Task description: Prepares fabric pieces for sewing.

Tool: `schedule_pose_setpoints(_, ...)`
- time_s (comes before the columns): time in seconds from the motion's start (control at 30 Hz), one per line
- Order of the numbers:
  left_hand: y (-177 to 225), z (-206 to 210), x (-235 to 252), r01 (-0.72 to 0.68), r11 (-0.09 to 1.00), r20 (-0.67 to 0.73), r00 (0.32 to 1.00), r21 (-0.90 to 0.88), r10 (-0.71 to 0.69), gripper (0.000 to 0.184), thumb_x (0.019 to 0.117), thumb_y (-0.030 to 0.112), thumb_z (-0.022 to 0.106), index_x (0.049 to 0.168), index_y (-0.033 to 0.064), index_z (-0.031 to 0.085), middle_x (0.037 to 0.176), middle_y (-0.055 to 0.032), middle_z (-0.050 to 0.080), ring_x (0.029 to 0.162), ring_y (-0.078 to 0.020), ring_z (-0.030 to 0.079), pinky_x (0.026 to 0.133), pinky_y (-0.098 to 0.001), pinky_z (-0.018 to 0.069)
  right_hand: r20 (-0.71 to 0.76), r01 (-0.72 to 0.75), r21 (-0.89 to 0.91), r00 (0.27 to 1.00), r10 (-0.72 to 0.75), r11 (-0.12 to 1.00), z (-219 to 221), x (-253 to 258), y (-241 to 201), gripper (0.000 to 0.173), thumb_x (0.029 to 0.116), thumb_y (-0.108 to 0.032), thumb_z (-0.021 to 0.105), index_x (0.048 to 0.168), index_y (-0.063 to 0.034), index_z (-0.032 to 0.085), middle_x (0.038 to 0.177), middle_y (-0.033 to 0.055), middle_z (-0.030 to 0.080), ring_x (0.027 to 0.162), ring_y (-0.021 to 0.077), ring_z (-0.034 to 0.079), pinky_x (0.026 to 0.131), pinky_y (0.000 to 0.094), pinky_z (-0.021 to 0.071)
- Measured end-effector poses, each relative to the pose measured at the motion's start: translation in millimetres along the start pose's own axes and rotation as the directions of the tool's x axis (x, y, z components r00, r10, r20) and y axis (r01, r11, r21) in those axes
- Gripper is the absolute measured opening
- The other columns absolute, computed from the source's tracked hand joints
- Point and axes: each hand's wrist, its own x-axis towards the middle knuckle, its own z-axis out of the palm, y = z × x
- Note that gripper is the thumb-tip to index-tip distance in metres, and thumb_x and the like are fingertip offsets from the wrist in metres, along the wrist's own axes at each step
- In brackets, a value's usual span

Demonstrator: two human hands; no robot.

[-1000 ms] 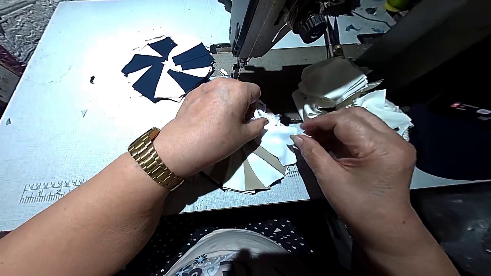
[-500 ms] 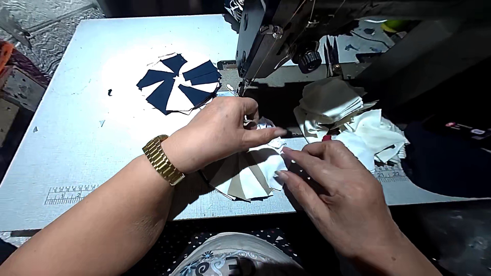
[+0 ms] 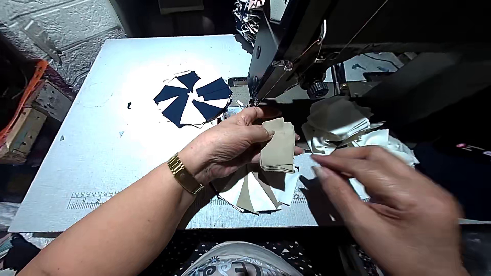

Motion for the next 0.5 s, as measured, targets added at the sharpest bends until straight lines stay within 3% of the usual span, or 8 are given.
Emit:
schedule_pose_setpoints(0.13,-4,5,-1,0.032,0.999,0.027,0.999,-0.016,-0.032,0.044,0.1065,-0.001,0.041,0.148,0.011,0.037,0.117,-0.0168,0.067,0.093,-0.0199,0.072,0.079,-0.0305,0.0606,-0.077,0.085,0.037,0.994,-0.082,0.996,-5,11,-12,0.021,0.097,-0.012,0.063,0.112,-0.0041,0.075,0.112,0.0052,0.065,0.099,0.0072,0.064,0.084,0.0212,0.0559)
schedule_pose_setpoints(0.2,-5,7,-2,0.038,0.999,0.021,0.999,0.025,-0.038,0.044,0.1055,-0.001,0.043,0.147,0.0122,0.041,0.106,-0.0117,0.065,0.08,-0.0127,0.068,0.07,-0.0248,0.0575,-0.07,0.096,0.025,0.993,-0.094,0.995,-1,18,-17,0.02,0.096,-0.011,0.064,0.11,-0.0022,0.075,0.111,0.0068,0.066,0.098,0.0072,0.064,0.082,0.0199,0.056)
schedule_pose_setpoints(0.27,-7,8,-2,0.036,0.998,0.024,0.999,0.049,-0.037,0.046,0.1043,-0.001,0.045,0.147,0.0134,0.043,0.106,-0.0095,0.063,0.073,-0.0084,0.062,0.062,-0.0205,0.0526,-0.057,0.088,0.026,0.995,-0.086,0.996,4,21,-18,0.018,0.0947,-0.012,0.065,0.107,-0.0016,0.075,0.107,0.0062,0.066,0.095,0.0064,0.064,0.08,0.0192,0.0556)
schedule_pose_setpoints(0.5,-6,7,-2,0.069,0.994,-0.004,0.998,0.082,-0.069,0.046,0.1044,-0.001,0.044,0.148,0.0133,0.041,0.108,-0.0104,0.061,0.072,-0.009,0.062,0.061,-0.0214,0.0534,0.129,0.248,-0.037,0.962,-0.241,0.968,3,17,-21,0.018,0.0954,-0.011,0.063,0.103,-0.002,0.077,0.109,0.0103,0.07,0.1,0.0131,0.065,0.085,0.0246,0.0548)
